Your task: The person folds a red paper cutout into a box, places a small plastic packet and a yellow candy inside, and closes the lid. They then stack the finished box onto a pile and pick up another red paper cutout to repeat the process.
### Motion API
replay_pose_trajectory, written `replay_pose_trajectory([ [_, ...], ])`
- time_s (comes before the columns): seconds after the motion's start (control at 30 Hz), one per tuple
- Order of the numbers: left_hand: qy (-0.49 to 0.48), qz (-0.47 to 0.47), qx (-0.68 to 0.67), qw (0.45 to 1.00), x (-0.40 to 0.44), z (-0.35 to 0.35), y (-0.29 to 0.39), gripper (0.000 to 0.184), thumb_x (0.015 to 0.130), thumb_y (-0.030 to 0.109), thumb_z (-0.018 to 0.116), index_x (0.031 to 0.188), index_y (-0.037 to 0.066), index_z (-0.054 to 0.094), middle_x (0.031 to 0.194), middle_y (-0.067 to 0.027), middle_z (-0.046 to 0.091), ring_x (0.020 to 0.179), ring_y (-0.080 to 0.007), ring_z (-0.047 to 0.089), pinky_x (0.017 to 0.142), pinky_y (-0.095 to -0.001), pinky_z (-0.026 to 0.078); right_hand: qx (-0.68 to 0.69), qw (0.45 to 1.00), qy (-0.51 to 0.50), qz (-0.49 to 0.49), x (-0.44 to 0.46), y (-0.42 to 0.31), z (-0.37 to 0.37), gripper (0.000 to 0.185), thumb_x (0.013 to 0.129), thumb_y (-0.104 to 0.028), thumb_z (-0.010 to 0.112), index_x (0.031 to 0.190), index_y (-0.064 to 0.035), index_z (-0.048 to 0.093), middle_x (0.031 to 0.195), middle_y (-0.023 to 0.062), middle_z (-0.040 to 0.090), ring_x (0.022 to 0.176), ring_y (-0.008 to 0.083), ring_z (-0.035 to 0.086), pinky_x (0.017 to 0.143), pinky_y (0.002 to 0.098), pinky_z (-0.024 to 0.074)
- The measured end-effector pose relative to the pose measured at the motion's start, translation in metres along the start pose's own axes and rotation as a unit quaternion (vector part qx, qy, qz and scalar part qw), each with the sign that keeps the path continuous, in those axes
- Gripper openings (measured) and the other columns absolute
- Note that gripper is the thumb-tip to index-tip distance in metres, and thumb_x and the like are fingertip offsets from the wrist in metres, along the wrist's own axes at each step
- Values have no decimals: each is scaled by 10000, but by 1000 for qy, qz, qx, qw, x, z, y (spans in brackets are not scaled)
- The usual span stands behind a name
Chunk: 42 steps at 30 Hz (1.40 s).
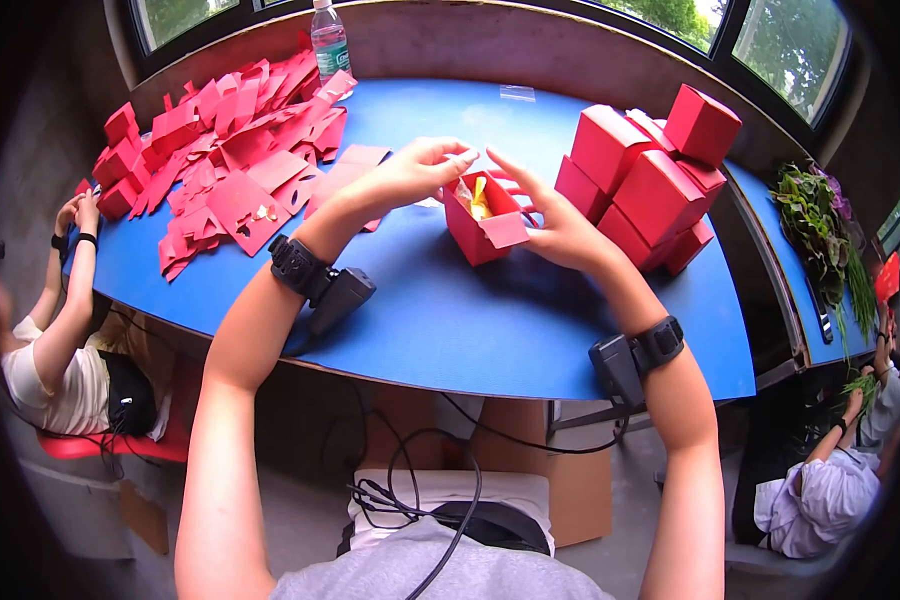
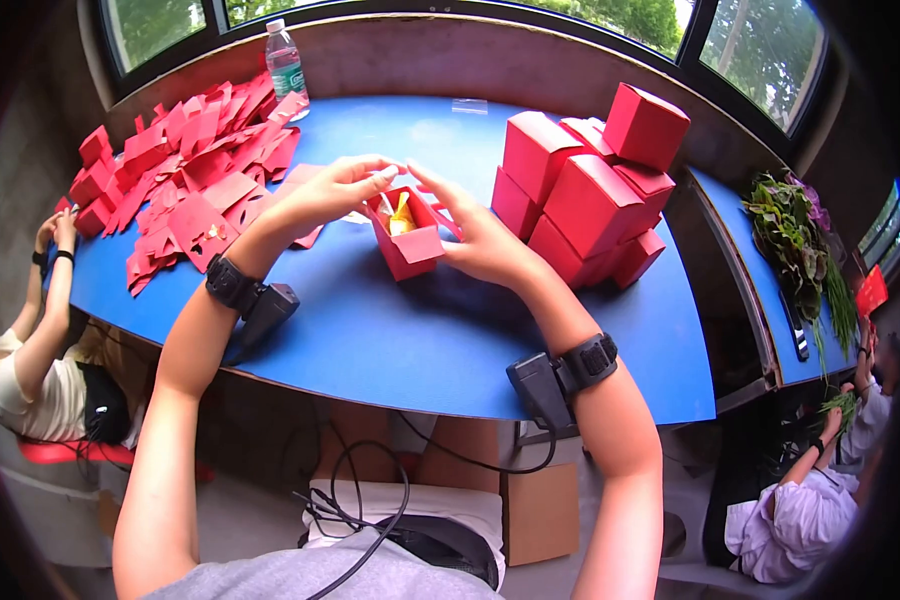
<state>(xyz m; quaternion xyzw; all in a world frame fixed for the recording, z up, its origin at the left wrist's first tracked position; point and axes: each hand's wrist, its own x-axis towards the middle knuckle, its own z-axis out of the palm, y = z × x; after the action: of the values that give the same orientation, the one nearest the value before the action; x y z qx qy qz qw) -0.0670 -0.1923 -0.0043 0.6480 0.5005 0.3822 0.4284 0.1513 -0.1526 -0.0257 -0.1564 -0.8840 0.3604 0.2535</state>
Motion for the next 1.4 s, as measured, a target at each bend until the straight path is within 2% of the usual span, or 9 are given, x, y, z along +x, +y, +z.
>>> replay_pose_trajectory([
  [0.1,48,0,-4,999,-3,8,1,434,855,276,615,1201,45,490,955,-89,605,839,-125,586,693,-243,477,59,997,53,14,1,2,-1,673,864,-225,597,1420,-118,232,1312,181,417,1224,244,418,984,369,378],
  [0.27,156,38,-12,987,-3,8,-5,465,730,150,718,1130,30,513,916,-70,574,830,-115,569,698,-234,468,28,984,159,70,2,4,-3,803,841,-435,603,1373,32,224,1252,253,438,1175,288,458,946,362,402],
  [0.43,121,142,40,982,-10,18,7,420,751,118,698,1107,11,503,875,-58,560,761,-75,555,576,-184,454,153,959,126,205,1,-7,1,828,849,-313,613,1408,12,96,1236,257,441,1139,274,489,947,355,405],
  [0.6,11,45,-162,986,-12,27,17,500,817,167,674,1208,22,400,999,-100,528,720,-84,559,591,-191,463,112,973,152,133,1,-7,13,841,853,-199,593,1418,7,5,1226,231,451,1111,229,506,950,327,407],
  [0.8,159,196,230,940,-17,28,15,643,744,125,715,1285,65,371,1168,-130,461,844,-129,551,692,-244,474,221,959,178,-5,2,-13,15,849,863,35,476,1406,-63,-170,1288,207,393,1146,202,475,943,293,408],
  [0.97,70,442,359,819,-7,14,18,371,750,149,706,1091,105,566,1050,-93,563,983,-287,525,815,-381,466,108,990,78,44,-2,-18,2,433,811,103,392,1225,-20,364,1183,115,478,1084,174,511,954,297,389],
  [1.1,53,349,262,898,-21,18,28,357,772,237,698,1062,61,587,1043,-93,598,996,-241,546,852,-343,443,116,992,32,32,-2,-13,-1,478,799,108,404,1253,-32,348,1136,126,494,1070,179,518,948,308,390],
  [1.27,253,422,228,840,-12,21,24,267,817,221,656,1008,40,614,864,-81,626,839,-230,602,763,-332,470,89,985,142,-30,-2,-28,5,588,756,106,424,1314,-29,298,1152,145,484,1051,225,533,954,334,388],
  [1.4,54,360,236,901,-16,18,23,137,822,90,631,953,65,664,873,-68,639,807,-204,610,730,-305,491,71,996,51,23,-6,-27,-2,583,780,-10,468,1337,-54,300,1117,160,525,1068,217,517,924,318,404],
])
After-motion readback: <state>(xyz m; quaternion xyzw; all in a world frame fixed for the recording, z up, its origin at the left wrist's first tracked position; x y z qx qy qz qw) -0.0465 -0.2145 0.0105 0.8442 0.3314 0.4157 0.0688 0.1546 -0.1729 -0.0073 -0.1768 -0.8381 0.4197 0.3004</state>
